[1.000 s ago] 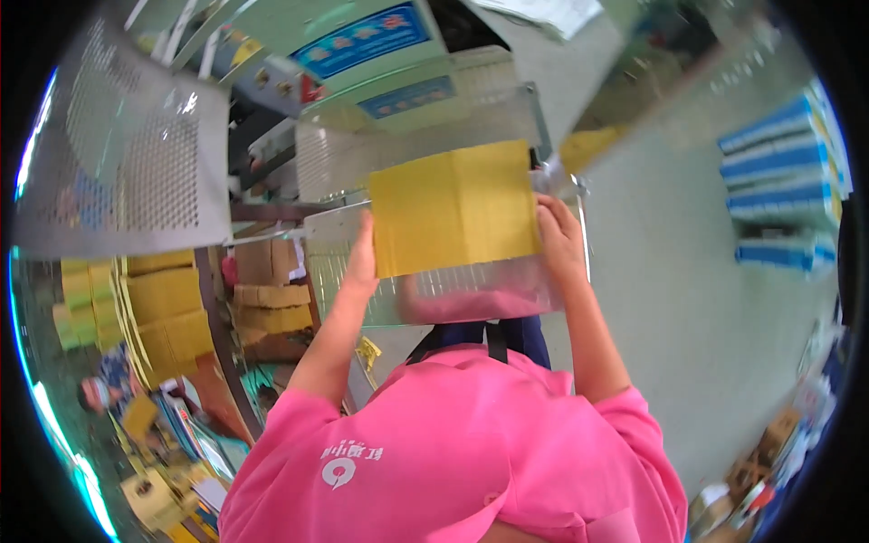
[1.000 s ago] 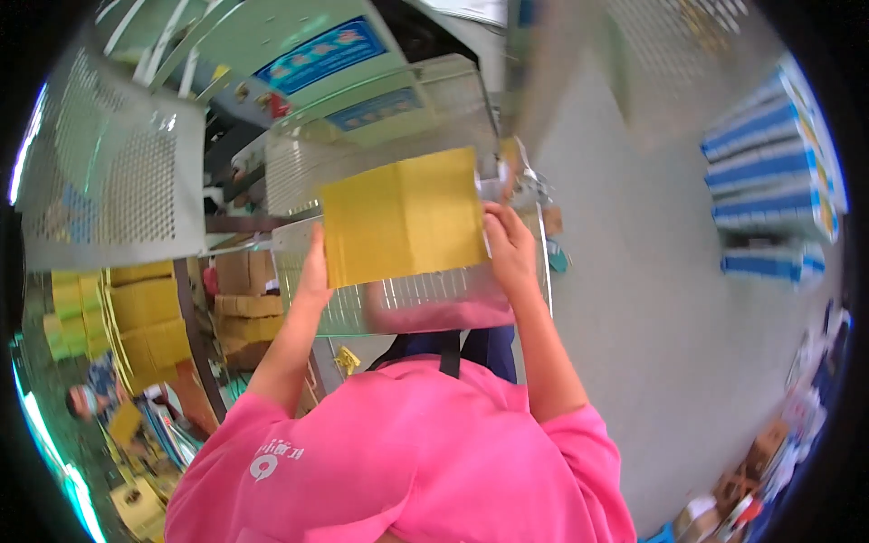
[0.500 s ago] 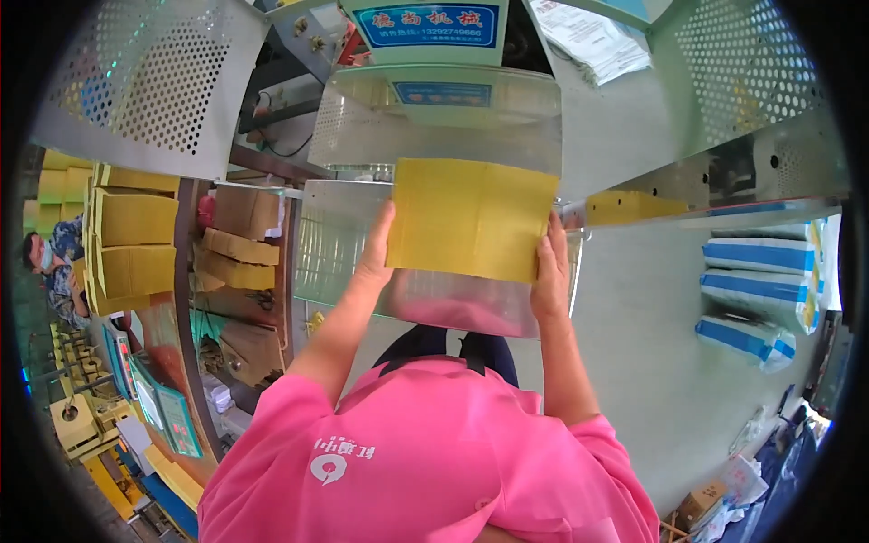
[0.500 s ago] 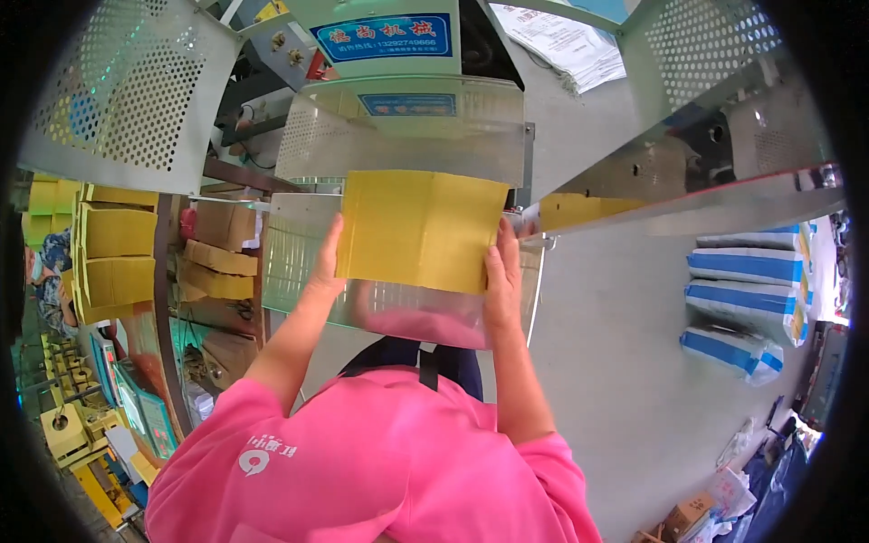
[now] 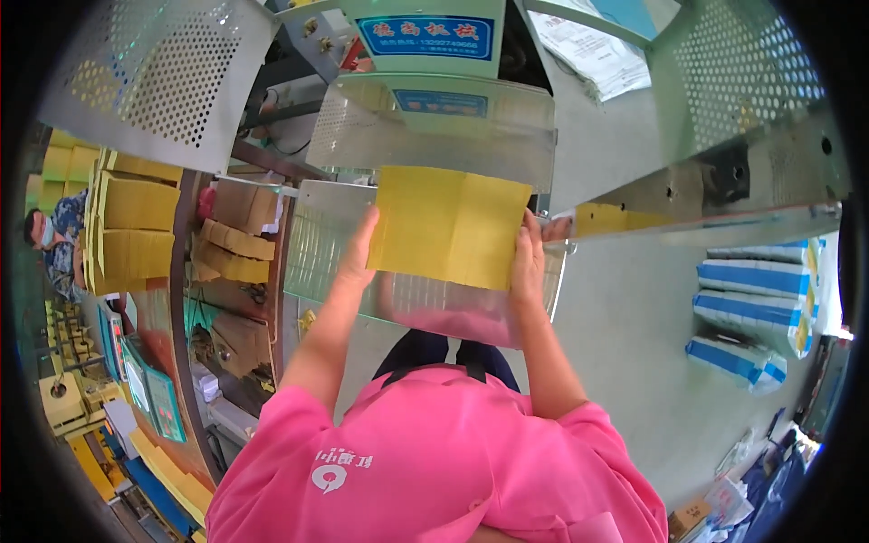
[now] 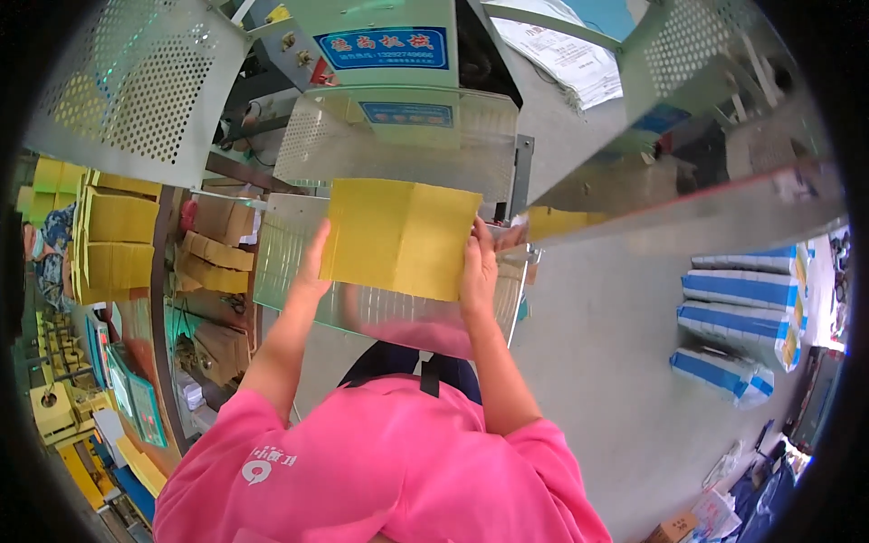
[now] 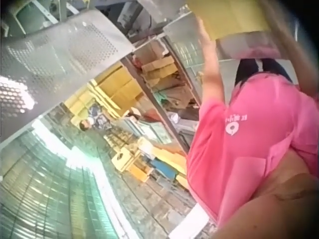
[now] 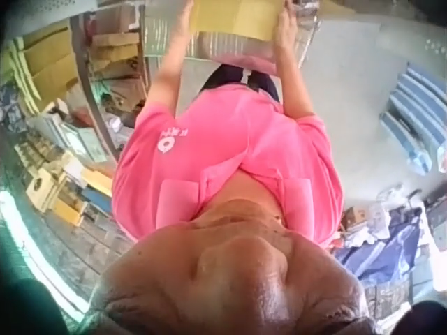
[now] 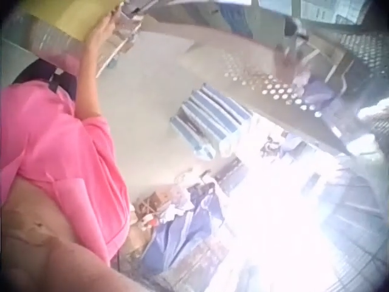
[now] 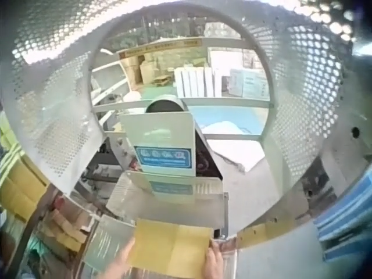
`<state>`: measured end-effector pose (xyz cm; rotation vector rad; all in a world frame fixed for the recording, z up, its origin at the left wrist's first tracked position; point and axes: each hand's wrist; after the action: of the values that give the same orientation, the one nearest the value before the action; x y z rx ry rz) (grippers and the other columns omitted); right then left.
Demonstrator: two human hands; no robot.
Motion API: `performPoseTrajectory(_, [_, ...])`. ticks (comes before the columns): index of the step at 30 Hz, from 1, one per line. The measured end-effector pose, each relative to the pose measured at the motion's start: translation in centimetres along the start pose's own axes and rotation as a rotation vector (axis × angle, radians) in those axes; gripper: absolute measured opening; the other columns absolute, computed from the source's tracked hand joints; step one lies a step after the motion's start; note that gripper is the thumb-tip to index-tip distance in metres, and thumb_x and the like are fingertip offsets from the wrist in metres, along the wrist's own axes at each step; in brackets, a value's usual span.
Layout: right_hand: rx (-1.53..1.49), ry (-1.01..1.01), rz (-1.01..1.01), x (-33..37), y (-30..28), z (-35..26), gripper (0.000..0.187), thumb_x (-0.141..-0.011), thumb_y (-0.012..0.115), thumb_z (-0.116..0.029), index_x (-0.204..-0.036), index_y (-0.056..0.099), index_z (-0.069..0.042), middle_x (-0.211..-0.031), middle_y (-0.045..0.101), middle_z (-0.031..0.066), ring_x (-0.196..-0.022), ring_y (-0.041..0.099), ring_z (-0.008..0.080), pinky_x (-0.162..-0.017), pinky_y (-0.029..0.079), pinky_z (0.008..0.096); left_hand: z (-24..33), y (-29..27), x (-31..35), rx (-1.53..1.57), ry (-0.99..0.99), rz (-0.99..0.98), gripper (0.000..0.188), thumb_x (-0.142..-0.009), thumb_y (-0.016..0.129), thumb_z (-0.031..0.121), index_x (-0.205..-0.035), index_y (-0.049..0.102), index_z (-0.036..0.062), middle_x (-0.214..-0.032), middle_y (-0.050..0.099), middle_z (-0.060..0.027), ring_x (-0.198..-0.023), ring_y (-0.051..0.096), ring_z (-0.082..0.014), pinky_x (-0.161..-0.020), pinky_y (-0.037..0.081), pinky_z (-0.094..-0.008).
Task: The recorder is weighing and bundling stacks of yellow paper using a digital scale and a bundling machine.
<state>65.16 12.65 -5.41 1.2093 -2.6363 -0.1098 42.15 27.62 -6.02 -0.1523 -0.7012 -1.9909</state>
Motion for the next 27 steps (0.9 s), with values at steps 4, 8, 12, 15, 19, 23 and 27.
performPoseTrajectory(4, [-0.239,0.021,-0.011,-0.9,0.7,1.6,0.052,-0.102,0.04,-0.03,-0.147,0.035,-0.004,-0.145,0.041,0.0095,-0.134,0.037,0.0208,-0.109,0.031,0.0336,-0.6,0.8,-0.1,0.097,-0.051,-0.004,0.056,-0.1,0.047,0.046,-0.136,0.05,0.0041,-0.131,0.057,-0.0059,-0.122,0.052,-0.0181,-0.102,0.04,-0.034])
performPoseTrajectory(8, [-0.228,-0.047,-0.033,-1.3,1.7,-0.9,0.06,-0.1,0.043,-0.037,-0.148,0.03,-0.004,-0.145,0.04,0.0091,-0.135,0.037,0.0218,-0.111,0.031,0.0355,0.9,3.3,-0.7,0.17,0.025,-0.062,0.052,-0.1,0.047,0.041,-0.137,0.049,0.0041,-0.131,0.056,-0.0056,-0.122,0.051,-0.0169,-0.102,0.04,-0.0331])
performPoseTrajectory(12, [-0.326,-0.106,-0.123,-2.8,2.1,-3.7,0.058,-0.101,0.04,-0.026,-0.152,0.023,-0.003,-0.15,0.036,0.0086,-0.137,0.035,0.0215,-0.111,0.031,0.0348,3.8,4.1,-3.0,0.154,0.055,-0.16,0.05,-0.1,0.049,0.038,-0.136,0.049,0.0041,-0.13,0.057,-0.0049,-0.121,0.051,-0.016,-0.102,0.04,-0.0325])
performPoseTrajectory(15, [-0.273,-0.008,-0.013,-4.2,2.6,-2.7,0.062,-0.097,0.043,-0.025,-0.152,0.023,-0.004,-0.148,0.039,0.0087,-0.135,0.038,0.0203,-0.109,0.034,0.0339,3.4,3.7,-5.6,0.135,-0.004,-0.196,0.06,-0.097,0.054,0.033,-0.147,0.036,0.0052,-0.139,0.049,-0.0073,-0.127,0.046,-0.0174,-0.105,0.037,-0.0318])
performPoseTrajectory(19, [-0.254,0.031,-0.098,-5.7,1.6,-1.8,0.065,-0.093,0.044,-0.024,-0.152,0.024,-0.005,-0.146,0.04,0.0087,-0.134,0.039,0.0204,-0.109,0.033,0.0337,2.6,3.1,-7.2,0.131,-0.059,-0.179,0.062,-0.097,0.055,0.032,-0.147,0.034,0.0043,-0.136,0.05,-0.0076,-0.126,0.047,-0.0184,-0.105,0.037,-0.0324])
performPoseTrajectory(23, [-0.212,0.042,-0.088,-5.3,1.8,-1.9,0.067,-0.095,0.048,-0.032,-0.152,0.024,-0.008,-0.15,0.035,0.0085,-0.139,0.033,0.0222,-0.113,0.029,0.0352,3.2,3.6,-6.6,0.127,-0.004,-0.183,0.062,-0.097,0.055,0.032,-0.147,0.033,0.0029,-0.134,0.052,-0.0083,-0.122,0.05,-0.0176,-0.102,0.04,-0.032])
performPoseTrajectory(27, [-0.206,0.043,-0.096,-5.4,1.5,-2.0,0.065,-0.096,0.047,-0.033,-0.152,0.025,-0.007,-0.15,0.036,0.0078,-0.139,0.033,0.0223,-0.113,0.029,0.0355,3.2,4.1,-6.3,0.027,0.059,-0.099,0.06,-0.097,0.055,0.032,-0.145,0.036,0.0016,-0.13,0.055,-0.0087,-0.118,0.052,-0.0167,-0.098,0.042,-0.0304])
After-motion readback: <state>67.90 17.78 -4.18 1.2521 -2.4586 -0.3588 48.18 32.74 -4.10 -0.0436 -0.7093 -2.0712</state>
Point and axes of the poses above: each hand's wrist, its own x-axis away from the middle knuckle, its own y-axis out of the palm, z = x × y
